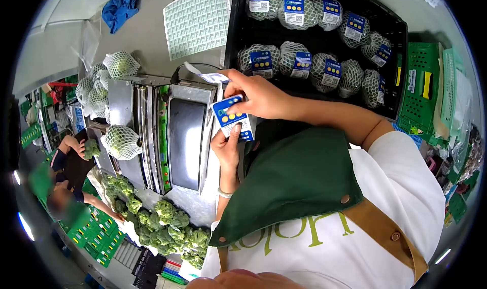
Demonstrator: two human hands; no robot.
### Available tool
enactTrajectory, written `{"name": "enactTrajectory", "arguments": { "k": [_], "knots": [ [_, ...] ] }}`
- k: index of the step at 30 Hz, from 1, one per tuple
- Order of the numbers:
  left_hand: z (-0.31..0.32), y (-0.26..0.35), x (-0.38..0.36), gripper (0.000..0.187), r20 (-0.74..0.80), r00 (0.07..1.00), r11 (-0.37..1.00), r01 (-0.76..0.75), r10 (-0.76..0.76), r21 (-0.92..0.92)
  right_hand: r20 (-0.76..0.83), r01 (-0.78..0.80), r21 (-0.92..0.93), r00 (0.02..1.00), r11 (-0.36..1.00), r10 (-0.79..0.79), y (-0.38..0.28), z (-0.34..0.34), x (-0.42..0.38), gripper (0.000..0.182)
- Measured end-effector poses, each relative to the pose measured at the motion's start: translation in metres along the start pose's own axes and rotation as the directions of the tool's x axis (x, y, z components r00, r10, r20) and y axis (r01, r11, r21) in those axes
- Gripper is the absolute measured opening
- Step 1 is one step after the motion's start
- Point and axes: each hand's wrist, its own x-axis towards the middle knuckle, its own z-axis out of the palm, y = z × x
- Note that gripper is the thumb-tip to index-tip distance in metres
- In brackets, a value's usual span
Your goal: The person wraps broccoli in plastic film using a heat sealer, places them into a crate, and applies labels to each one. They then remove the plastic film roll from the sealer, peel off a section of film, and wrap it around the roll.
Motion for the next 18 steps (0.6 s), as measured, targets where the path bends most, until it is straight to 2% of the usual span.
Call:
{"name": "enactTrajectory", "arguments": {
  "k": [1, 3, 5, 6, 8, 11, 14, 15, 16, 18],
  "knots": [
    [-0.005, -0.001, 0.003, 0.022, 0.063, 0.997, 0.999, -0.051, 0.050, 0.014, -0.007, -0.001, -0.031, 1.000, 1.000, 0.001, 0.002, 0.006, 0.000, 0.069],
    [-0.005, 0.002, 0.011, 0.025, 0.015, 0.994, 0.980, -0.105, 0.109, -0.167, 0.004, 0.000, -0.127, 1.000, 0.992, 0.000, 0.003, 0.016, 0.000, 0.056],
    [-0.007, 0.008, 0.011, 0.026, -0.042, 0.998, 0.958, -0.065, 0.056, -0.278, 0.092, -0.029, -0.210, 0.995, 0.977, 0.049, 0.006, 0.023, 0.002, 0.037],
    [-0.009, 0.008, 0.010, 0.025, -0.068, 0.997, 0.953, 0.003, -0.025, -0.303, 0.123, -0.022, -0.229, 0.991, 0.973, 0.051, 0.011, 0.027, 0.002, 0.031],
    [-0.014, -0.010, 0.010, 0.015, -0.097, 0.995, 0.978, -0.035, 0.015, -0.204, 0.102, -0.057, -0.263, 0.991, 0.963, 0.086, 0.014, 0.030, 0.002, 0.025],
    [-0.013, -0.023, 0.010, 0.013, -0.181, 0.981, 0.974, 0.025, -0.068, -0.227, 0.033, 0.037, -0.302, 0.999, 0.953, -0.028, 0.020, 0.035, 0.005, 0.023],
    [-0.020, -0.045, 0.015, 0.017, -0.130, 0.981, 0.959, 0.104, -0.142, -0.264, 0.117, -0.006, -0.328, 0.992, 0.945, 0.046, 0.035, 0.043, 0.007, 0.029],
    [-0.015, -0.049, 0.017, 0.016, -0.136, 0.962, 0.913, 0.172, -0.236, -0.370, 0.114, -0.001, -0.275, 0.993, 0.961, 0.034, 0.038, 0.047, 0.008, 0.039],
    [-0.010, -0.047, 0.022, 0.014, -0.141, 0.975, 0.901, 0.097, -0.171, -0.423, 0.138, 0.044, -0.327, 0.990, 0.944, 0.001, 0.045, 0.048, 0.010, 0.045],
    [-0.014, -0.060, 0.025, 0.014, -0.091, 0.965, 0.855, 0.171, -0.245, -0.489, 0.138, 0.071, -0.452, 0.990, 0.889, -0.009, 0.054, 0.050, 0.011, 0.043]
  ]
}}
